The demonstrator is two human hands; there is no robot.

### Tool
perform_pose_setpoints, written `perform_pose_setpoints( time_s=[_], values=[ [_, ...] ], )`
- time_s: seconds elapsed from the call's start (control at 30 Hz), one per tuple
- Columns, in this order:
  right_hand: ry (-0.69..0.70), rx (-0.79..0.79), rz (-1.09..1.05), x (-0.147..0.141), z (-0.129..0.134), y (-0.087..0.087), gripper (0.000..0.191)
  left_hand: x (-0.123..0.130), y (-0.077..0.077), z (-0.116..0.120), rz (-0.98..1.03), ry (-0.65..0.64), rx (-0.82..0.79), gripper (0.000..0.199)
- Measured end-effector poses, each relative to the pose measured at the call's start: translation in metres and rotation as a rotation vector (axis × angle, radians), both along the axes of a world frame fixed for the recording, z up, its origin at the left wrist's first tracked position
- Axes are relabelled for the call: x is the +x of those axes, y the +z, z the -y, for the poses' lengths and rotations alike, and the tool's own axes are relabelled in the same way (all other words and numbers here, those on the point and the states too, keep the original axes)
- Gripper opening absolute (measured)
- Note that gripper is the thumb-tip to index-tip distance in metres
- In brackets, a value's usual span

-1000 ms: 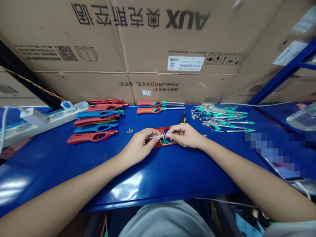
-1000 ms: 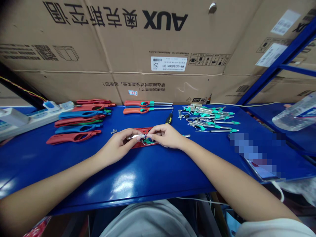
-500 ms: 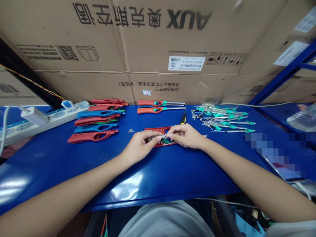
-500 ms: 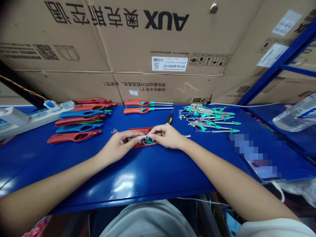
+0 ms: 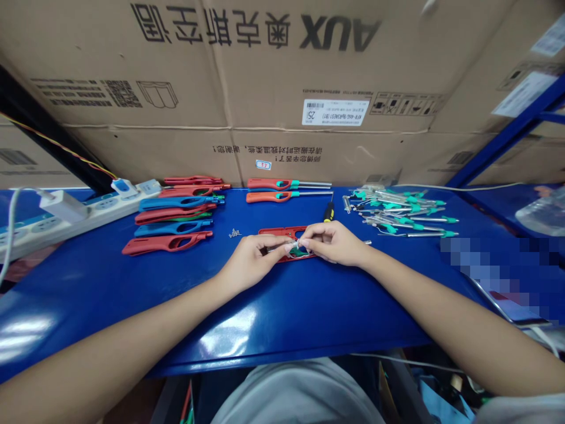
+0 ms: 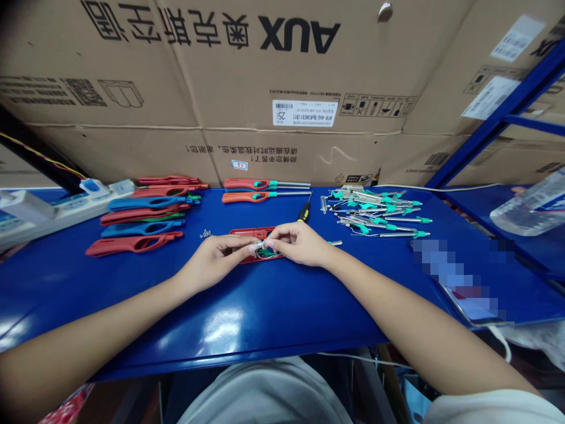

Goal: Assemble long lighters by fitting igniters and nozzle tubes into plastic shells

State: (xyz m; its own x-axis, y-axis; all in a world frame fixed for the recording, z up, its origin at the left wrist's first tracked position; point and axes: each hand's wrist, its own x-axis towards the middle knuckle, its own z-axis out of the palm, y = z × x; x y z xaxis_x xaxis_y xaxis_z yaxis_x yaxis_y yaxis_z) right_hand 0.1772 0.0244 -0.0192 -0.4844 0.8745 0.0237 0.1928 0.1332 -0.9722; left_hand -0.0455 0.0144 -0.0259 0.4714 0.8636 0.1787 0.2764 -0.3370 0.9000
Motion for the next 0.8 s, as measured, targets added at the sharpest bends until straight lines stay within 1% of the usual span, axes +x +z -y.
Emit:
perform_pose_setpoints(
  time_s=[0.17,0.3,0.43,0.63,0.8],
  values=[
    [-0.02,0.017,0.02,-0.0006,0.0002,0.0016,0.035,-0.0001,-0.0018,-0.001,-0.026,-0.007,0.011,0.025],
    [-0.028,-0.039,0.04,-0.0006,0.0015,0.0037,0.036,-0.0005,-0.0028,-0.0012,-0.023,0.003,-0.03,0.028],
    [-0.028,-0.071,0.015,0.0,0.0008,0.0042,0.038,-0.0001,-0.0023,-0.002,-0.003,0.027,-0.046,0.028],
    [-0.009,-0.046,0.061,0.0009,-0.0005,0.0025,0.036,0.002,-0.0014,-0.0013,0.017,0.012,-0.061,0.027],
    [-0.007,-0.046,0.03,-0.001,0.0005,0.0022,0.039,0.005,-0.0018,0.0003,0.058,0.018,-0.079,0.027]
  ],
)
